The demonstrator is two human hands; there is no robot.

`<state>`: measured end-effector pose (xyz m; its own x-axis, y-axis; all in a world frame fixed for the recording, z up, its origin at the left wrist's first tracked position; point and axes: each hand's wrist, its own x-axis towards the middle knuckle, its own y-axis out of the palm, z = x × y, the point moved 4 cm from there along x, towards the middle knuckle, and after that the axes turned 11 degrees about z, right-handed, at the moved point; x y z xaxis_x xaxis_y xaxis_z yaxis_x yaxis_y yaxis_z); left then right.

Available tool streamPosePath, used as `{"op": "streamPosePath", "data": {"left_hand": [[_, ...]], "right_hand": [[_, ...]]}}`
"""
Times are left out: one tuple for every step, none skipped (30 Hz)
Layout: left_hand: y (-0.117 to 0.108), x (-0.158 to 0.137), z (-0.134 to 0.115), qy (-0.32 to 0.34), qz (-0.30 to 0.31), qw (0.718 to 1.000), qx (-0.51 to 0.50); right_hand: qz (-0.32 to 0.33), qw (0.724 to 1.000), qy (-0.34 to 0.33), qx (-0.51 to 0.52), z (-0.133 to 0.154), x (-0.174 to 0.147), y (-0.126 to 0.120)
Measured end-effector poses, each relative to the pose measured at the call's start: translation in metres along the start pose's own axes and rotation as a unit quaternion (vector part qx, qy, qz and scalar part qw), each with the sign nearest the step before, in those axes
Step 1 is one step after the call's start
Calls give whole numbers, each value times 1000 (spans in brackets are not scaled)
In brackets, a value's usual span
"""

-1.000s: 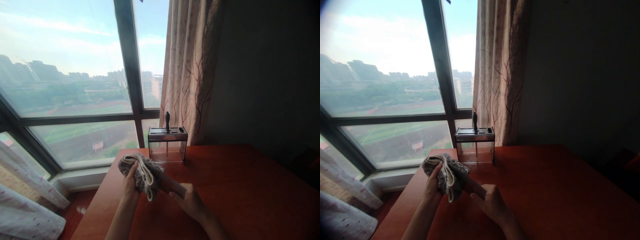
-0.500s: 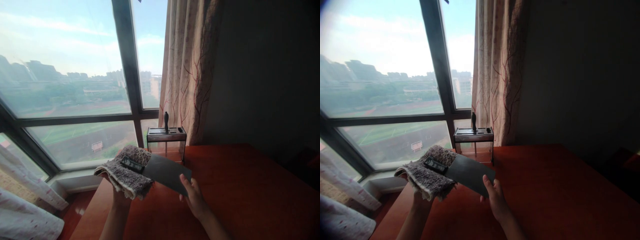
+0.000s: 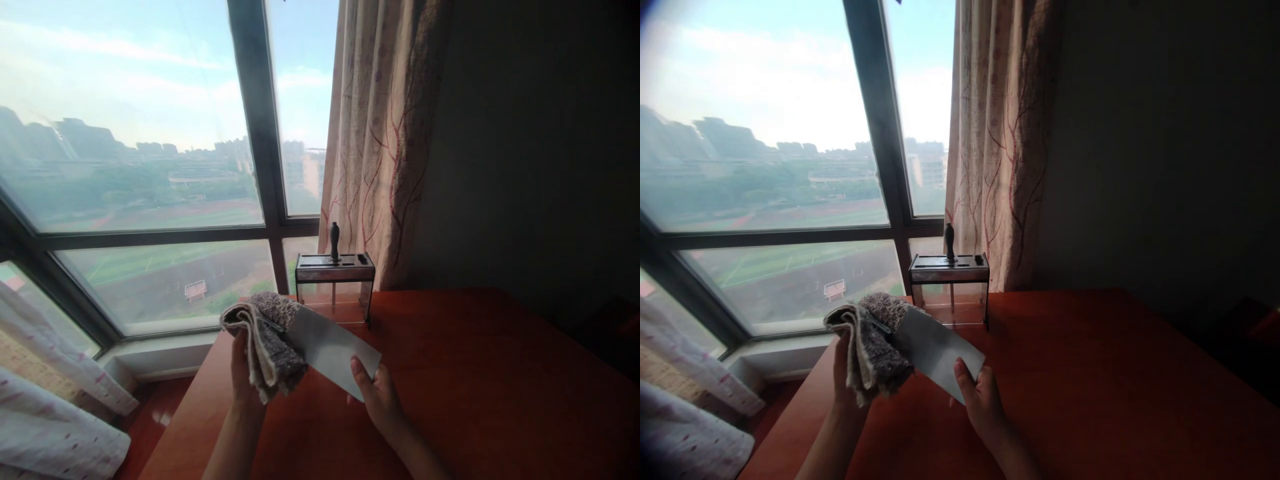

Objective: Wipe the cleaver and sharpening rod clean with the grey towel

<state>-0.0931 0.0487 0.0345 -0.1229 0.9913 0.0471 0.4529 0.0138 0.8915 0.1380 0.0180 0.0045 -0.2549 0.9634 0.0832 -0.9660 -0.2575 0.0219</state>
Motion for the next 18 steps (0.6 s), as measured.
{"op": "streamPosePath", "data": {"left_hand": [[3,-1,4,-17,-22,1000,-7],[6,-2,8,-27,-42,999,-10],[7,-2,9,-32,-60,998,-8],[9,-2,10,-27,-71,997,-1],[9,-2,9,-14,-78,997,10],[8,-1,7,2,-85,996,23],[7,0,6,18,-89,995,36],[5,1,5,31,-94,994,46],[3,2,5,38,-98,993,52],[1,3,5,41,-101,992,56],[0,4,6,42,-107,992,60],[-2,5,7,40,-114,991,62],[-3,5,8,40,-124,989,65],[-4,6,10,41,-136,987,72],[-5,6,10,45,-146,985,83],[-5,6,10,52,-154,982,100],[-6,5,9,62,-159,978,120],[-5,5,8,72,-161,974,141]], "right_hand": [[7,1000,-12,-18,-2,0,0],[7,999,-24,-35,-4,0,-1],[6,998,-34,-53,-6,-1,-2],[14,996,-44,-73,-8,-1,-2],[29,993,-57,-98,-8,-2,-1],[50,988,-75,-128,-7,-3,1],[73,979,-99,-165,-4,-4,4],[90,965,-130,-208,-1,-5,8],[94,947,-168,-255,4,-7,11],[87,925,-210,-304,9,-8,14],[81,899,-250,-350,13,-10,17],[77,873,-283,-389,16,-11,20],[76,850,-309,-420,19,-13,22],[79,833,-326,-440,20,-14,24],[83,825,-334,-448,20,-14,25],[84,828,-333,-443,19,-15,25],[84,843,-320,-425,17,-15,24],[84,867,-292,-394,14,-15,23]]}}
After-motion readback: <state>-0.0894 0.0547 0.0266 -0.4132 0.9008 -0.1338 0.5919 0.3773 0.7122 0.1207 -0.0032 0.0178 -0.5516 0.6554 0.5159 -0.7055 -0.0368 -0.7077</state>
